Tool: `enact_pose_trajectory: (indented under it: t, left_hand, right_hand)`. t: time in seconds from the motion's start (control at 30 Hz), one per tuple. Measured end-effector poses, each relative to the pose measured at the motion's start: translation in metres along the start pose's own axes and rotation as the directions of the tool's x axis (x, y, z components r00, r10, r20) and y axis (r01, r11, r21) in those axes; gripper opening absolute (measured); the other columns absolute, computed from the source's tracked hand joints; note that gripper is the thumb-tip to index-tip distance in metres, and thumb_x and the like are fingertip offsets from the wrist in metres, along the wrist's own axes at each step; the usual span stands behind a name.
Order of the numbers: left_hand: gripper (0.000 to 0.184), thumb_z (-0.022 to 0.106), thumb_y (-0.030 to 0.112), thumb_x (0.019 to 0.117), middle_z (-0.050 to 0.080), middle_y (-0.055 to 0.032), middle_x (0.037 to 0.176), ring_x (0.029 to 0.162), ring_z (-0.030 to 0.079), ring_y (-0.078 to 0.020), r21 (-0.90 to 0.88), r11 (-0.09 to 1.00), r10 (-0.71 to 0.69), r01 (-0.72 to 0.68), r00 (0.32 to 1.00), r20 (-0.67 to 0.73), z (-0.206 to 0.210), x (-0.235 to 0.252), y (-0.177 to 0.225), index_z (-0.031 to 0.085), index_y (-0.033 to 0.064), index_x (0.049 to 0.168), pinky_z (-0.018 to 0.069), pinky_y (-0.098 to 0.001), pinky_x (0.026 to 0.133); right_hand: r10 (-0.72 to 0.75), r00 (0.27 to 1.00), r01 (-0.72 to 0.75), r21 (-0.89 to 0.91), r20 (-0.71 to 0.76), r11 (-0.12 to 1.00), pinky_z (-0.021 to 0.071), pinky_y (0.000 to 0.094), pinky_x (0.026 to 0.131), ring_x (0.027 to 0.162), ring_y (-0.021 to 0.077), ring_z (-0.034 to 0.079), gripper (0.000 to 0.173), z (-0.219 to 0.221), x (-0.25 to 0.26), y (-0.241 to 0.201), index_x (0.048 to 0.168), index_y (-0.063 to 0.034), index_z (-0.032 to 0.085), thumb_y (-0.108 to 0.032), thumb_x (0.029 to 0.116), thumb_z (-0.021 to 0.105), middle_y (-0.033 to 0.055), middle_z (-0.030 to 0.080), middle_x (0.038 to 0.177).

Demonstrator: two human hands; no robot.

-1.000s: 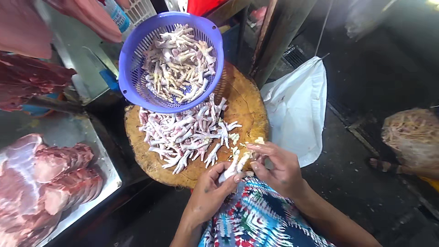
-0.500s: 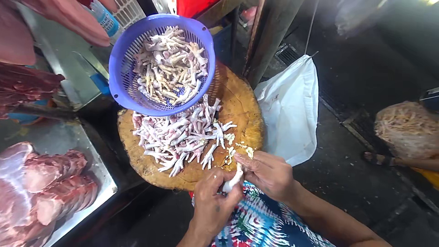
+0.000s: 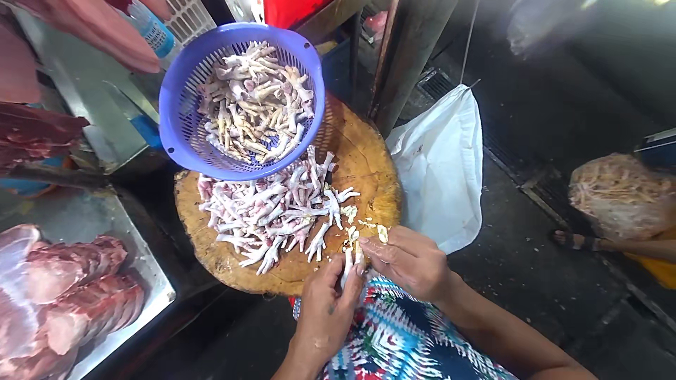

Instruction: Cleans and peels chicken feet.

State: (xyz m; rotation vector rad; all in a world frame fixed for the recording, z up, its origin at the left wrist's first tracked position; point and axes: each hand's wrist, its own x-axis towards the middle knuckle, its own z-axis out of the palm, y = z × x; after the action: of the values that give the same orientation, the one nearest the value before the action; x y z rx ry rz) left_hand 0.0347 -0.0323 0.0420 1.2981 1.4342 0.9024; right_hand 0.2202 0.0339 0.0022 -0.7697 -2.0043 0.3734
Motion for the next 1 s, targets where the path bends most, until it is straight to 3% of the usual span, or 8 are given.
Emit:
enact_pose_trajectory:
  t: [0.1, 0.23, 0.3, 0.4, 0.53, 0.73, 1.0]
  left_hand:
    - [0.024, 0.054, 0.026, 0.1054, 0.059, 0.0064, 0.069, 0.054, 0.054, -0.0017, -0.052, 0.999, 0.009, -0.01, 1.0, -0.024, 0.002, 0.0, 0.003, 0.069, 0.0098, 0.096, 0.0468, -0.0167, 0.047]
    - [0.021, 0.054, 0.02, 0.1057, 0.062, 0.0034, 0.072, 0.054, 0.052, -0.0021, -0.254, 0.965, -0.054, 0.061, 0.998, 0.033, 0.0, -0.002, 0.006, 0.068, 0.0078, 0.096, 0.0446, -0.0159, 0.048]
    - [0.021, 0.053, 0.018, 0.1058, 0.063, 0.0026, 0.074, 0.056, 0.054, -0.0016, -0.316, 0.947, -0.055, 0.062, 0.998, 0.031, -0.001, -0.001, 0.006, 0.068, 0.0064, 0.098, 0.0459, -0.0151, 0.049]
    - [0.02, 0.052, 0.018, 0.1065, 0.066, 0.0016, 0.081, 0.059, 0.058, -0.0021, -0.341, 0.937, -0.092, 0.081, 0.996, -0.017, -0.003, -0.002, 0.005, 0.067, 0.0051, 0.102, 0.0488, -0.0149, 0.052]
    - [0.017, 0.05, 0.016, 0.1068, 0.066, -0.0003, 0.084, 0.065, 0.06, -0.0041, -0.395, 0.917, -0.107, 0.056, 0.988, -0.108, -0.001, 0.005, 0.004, 0.062, 0.0036, 0.106, 0.0506, -0.0165, 0.056]
    - [0.016, 0.059, 0.01, 0.1011, 0.068, -0.0032, 0.089, 0.073, 0.066, -0.0084, -0.442, 0.896, -0.071, 0.041, 0.996, -0.051, 0.001, 0.005, 0.008, 0.061, -0.0007, 0.113, 0.0568, -0.0216, 0.063]
    - [0.012, 0.062, 0.013, 0.1009, 0.07, 0.0002, 0.08, 0.065, 0.065, -0.0042, -0.435, 0.899, -0.075, 0.056, 0.997, -0.026, -0.001, -0.003, 0.008, 0.068, 0.0039, 0.103, 0.0547, -0.0174, 0.057]
  right_hand:
    - [0.036, 0.998, -0.038, -0.046, -0.049, 0.998, 0.055, 0.0262, 0.07, 0.072, 0.0146, 0.064, 0.012, 0.003, 0.002, 0.004, 0.104, -0.0044, 0.074, -0.011, 0.0961, 0.069, 0.0072, 0.067, 0.078]
    - [0.311, 0.945, -0.323, -0.121, -0.105, 0.939, 0.0583, 0.0244, 0.065, 0.07, 0.009, 0.068, 0.014, 0.008, -0.001, 0.042, 0.097, -0.0034, 0.076, -0.013, 0.0956, 0.066, 0.0059, 0.072, 0.081]
    - [0.461, 0.879, -0.467, -0.023, -0.123, 0.884, 0.0606, 0.0235, 0.068, 0.074, 0.0053, 0.069, 0.015, 0.002, -0.004, 0.056, 0.102, -0.004, 0.076, -0.014, 0.0967, 0.066, 0.0033, 0.074, 0.088]
    - [0.564, 0.825, -0.534, 0.29, -0.026, 0.794, 0.0609, 0.0225, 0.07, 0.077, 0.0049, 0.07, 0.016, -0.005, -0.005, 0.036, 0.106, -0.0003, 0.073, -0.013, 0.0981, 0.066, 0.0031, 0.074, 0.091]
    - [0.463, 0.873, -0.482, 0.428, 0.157, 0.765, 0.062, 0.0242, 0.074, 0.083, 0.0068, 0.071, 0.022, -0.011, 0.0, 0.002, 0.109, 0.0026, 0.072, -0.014, 0.1002, 0.062, 0.0059, 0.075, 0.098]
    - [0.329, 0.941, -0.338, 0.28, 0.081, 0.898, 0.0589, 0.0184, 0.074, 0.082, 0.0043, 0.068, 0.021, -0.002, 0.004, -0.018, 0.111, 0.0002, 0.074, -0.013, 0.0946, 0.071, 0.0066, 0.073, 0.094]
    - [0.193, 0.978, -0.205, 0.193, 0.083, 0.959, 0.0556, 0.0171, 0.072, 0.076, 0.0064, 0.067, 0.013, -0.005, 0.009, -0.018, 0.104, -0.0019, 0.075, -0.009, 0.0941, 0.07, 0.0068, 0.073, 0.084]
